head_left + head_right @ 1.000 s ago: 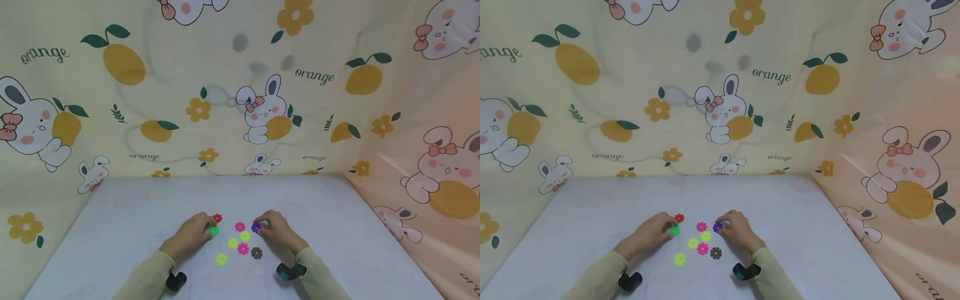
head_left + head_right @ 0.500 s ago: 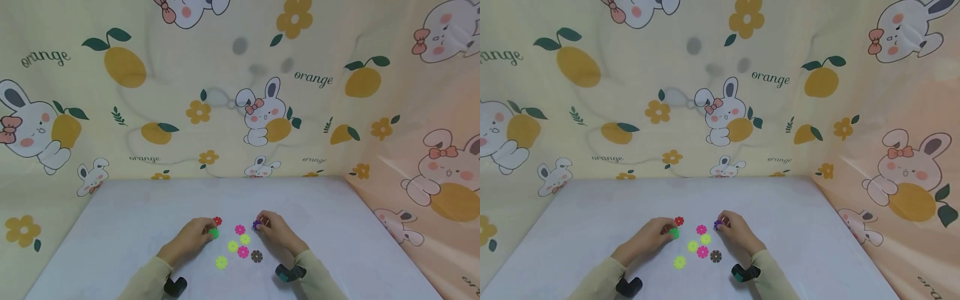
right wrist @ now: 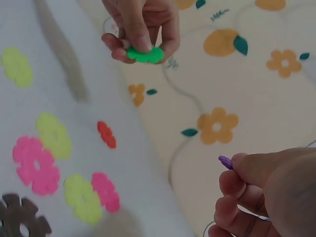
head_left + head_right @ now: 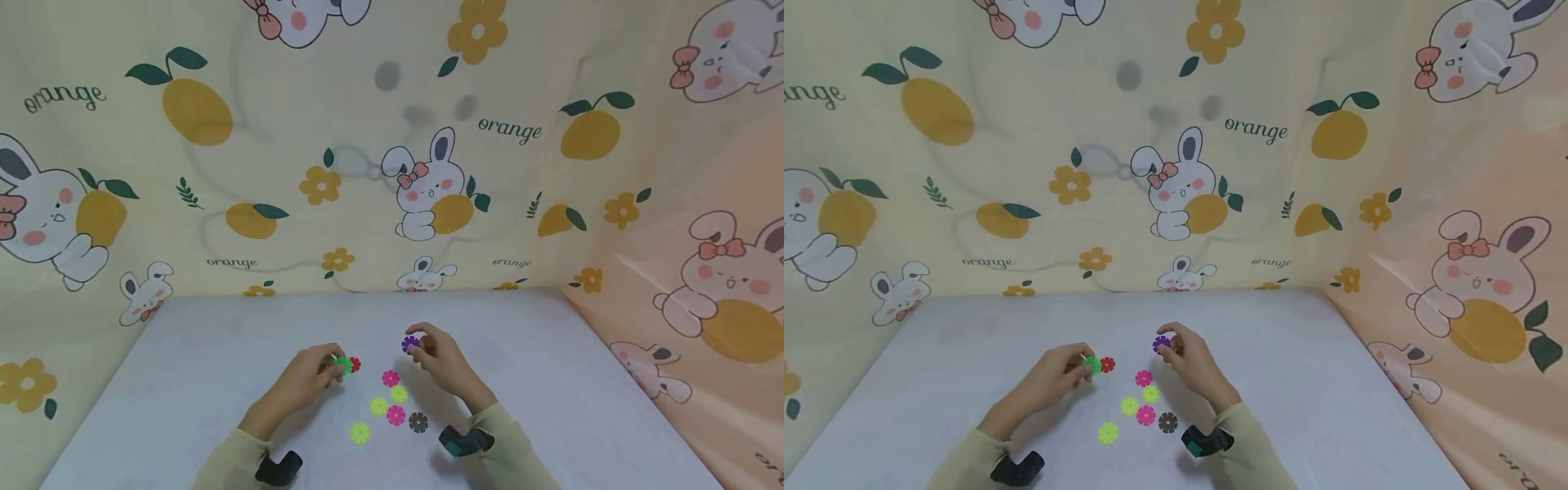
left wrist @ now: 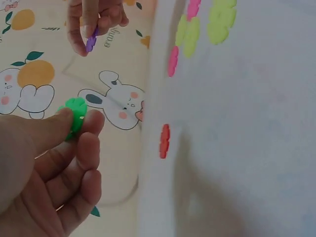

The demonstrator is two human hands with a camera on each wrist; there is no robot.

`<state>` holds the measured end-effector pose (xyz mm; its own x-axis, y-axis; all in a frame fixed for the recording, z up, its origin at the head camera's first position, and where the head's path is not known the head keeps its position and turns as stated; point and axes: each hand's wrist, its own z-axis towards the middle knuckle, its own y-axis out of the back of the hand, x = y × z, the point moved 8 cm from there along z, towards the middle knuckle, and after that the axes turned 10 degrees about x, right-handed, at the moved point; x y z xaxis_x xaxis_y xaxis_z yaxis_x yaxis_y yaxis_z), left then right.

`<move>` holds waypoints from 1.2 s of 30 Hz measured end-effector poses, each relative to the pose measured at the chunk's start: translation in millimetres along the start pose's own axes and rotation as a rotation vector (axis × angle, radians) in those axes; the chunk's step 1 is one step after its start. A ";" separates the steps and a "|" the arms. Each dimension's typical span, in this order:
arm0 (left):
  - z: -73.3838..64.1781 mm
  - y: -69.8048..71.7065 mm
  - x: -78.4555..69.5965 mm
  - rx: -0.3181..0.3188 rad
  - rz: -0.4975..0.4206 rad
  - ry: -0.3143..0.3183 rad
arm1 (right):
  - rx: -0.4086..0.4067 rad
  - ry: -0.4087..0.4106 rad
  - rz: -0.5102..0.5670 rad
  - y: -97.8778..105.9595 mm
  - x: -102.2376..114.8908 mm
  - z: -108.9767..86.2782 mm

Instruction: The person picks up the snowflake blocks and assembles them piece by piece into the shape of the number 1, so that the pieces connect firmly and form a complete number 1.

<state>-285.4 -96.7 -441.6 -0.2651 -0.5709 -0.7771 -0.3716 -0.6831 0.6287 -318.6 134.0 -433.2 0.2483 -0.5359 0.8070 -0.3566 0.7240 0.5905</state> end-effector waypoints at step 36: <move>-38.5 19.3 -57.8 -0.166 0.112 -0.181 | 0.188 0.223 0.441 -39.3 64.0 -23.8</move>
<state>-242.9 -94.4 -383.4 -0.4567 -0.5668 -0.6857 -0.1841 -0.6938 0.6962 -267.3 81.6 -404.5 0.2162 -0.0776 0.9732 -0.6208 0.7584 0.1984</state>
